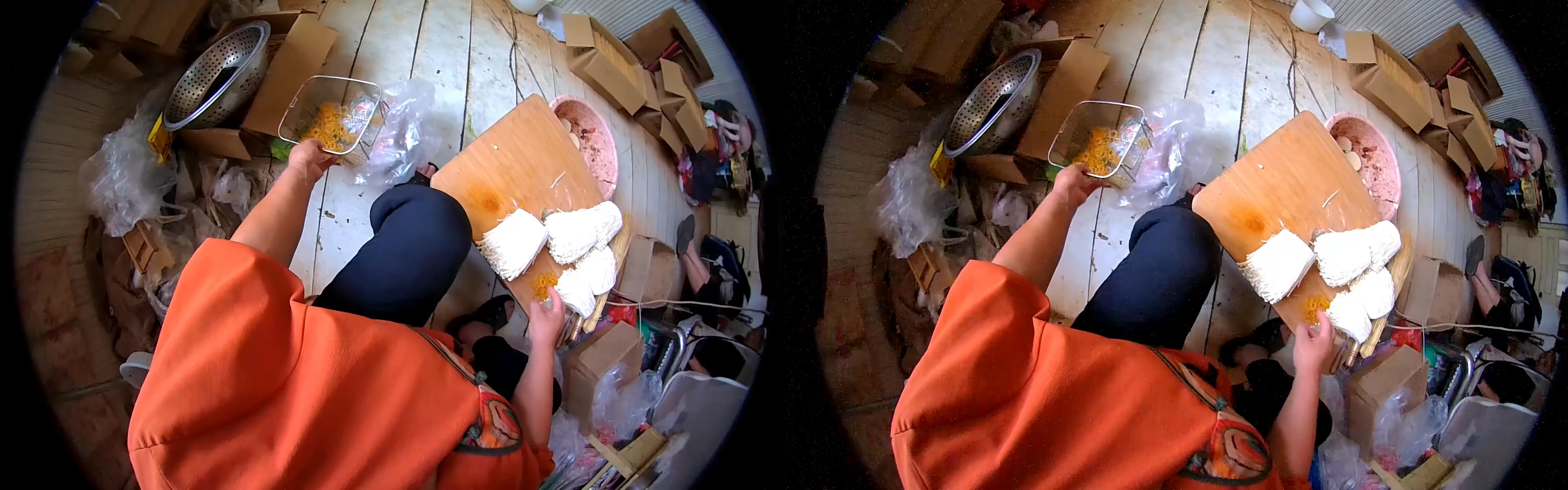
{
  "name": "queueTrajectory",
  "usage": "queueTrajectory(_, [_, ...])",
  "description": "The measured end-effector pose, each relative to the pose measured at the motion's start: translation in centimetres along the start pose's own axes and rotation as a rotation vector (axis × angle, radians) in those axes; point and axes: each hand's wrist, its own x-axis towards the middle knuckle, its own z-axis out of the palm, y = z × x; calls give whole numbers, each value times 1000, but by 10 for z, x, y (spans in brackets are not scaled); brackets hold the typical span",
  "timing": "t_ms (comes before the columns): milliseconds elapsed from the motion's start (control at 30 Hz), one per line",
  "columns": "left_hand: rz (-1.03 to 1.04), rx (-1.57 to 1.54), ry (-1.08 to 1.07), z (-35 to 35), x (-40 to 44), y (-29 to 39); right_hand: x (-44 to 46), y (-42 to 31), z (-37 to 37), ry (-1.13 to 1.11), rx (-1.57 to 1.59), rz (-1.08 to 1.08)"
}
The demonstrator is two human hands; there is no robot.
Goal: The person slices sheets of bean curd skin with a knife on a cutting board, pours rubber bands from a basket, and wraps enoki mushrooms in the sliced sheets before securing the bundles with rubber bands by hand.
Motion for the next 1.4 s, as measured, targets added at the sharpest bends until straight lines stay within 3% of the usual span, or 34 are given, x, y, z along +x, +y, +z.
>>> queueTrajectory(67, [55, -8, -50, -9, 28, 1, -1, 6, 0, 13, 39, -36])
queueTrajectory(167, [85, -36, 44, -2, 22, 16, -7, -4, -1, -15, -31, -16])
queueTrajectory(433, [144, -55, 54, 2, 13, 19, -8, 2, 8, -88, -45, 0])
queueTrajectory(533, [87, 3, 65, -8, 28, 19, -11, 12, 15, -125, 141, 66])
queueTrajectory(633, [5, 13, -4, -13, 45, 17, -12, 19, 16, -87, 14, -56])
queueTrajectory(733, [34, 70, 18, -13, 39, 12, -13, 21, 11, -141, 23, 95])
queueTrajectory(933, [0, -13, 13, -20, 24, 14, -26, -12, 6, -130, 58, -8])
queueTrajectory(1000, [28, 34, 76, -18, 0, 16, -21, 5, 9, -111, 127, -21])
queueTrajectory(1067, [68, 80, 54, -32, -3, 15, -24, -13, 1, -44, -35, -95])
queueTrajectory(1200, [244, 174, -73, -62, 13, 30, -17, -14, -14, -2, 1, -102])
queueTrajectory(1233, [329, 223, -151, -57, -2, 39, -18, -22, -21, -9, -2, -75])
queueTrajectory(1267, [480, 203, -120, -17, -74, 41, -18, -25, -26, -20, -7, -48])
queueTrajectory(1400, [632, 294, -493, 58, -193, 60, -3, -19, -41, -51, -16, -41])
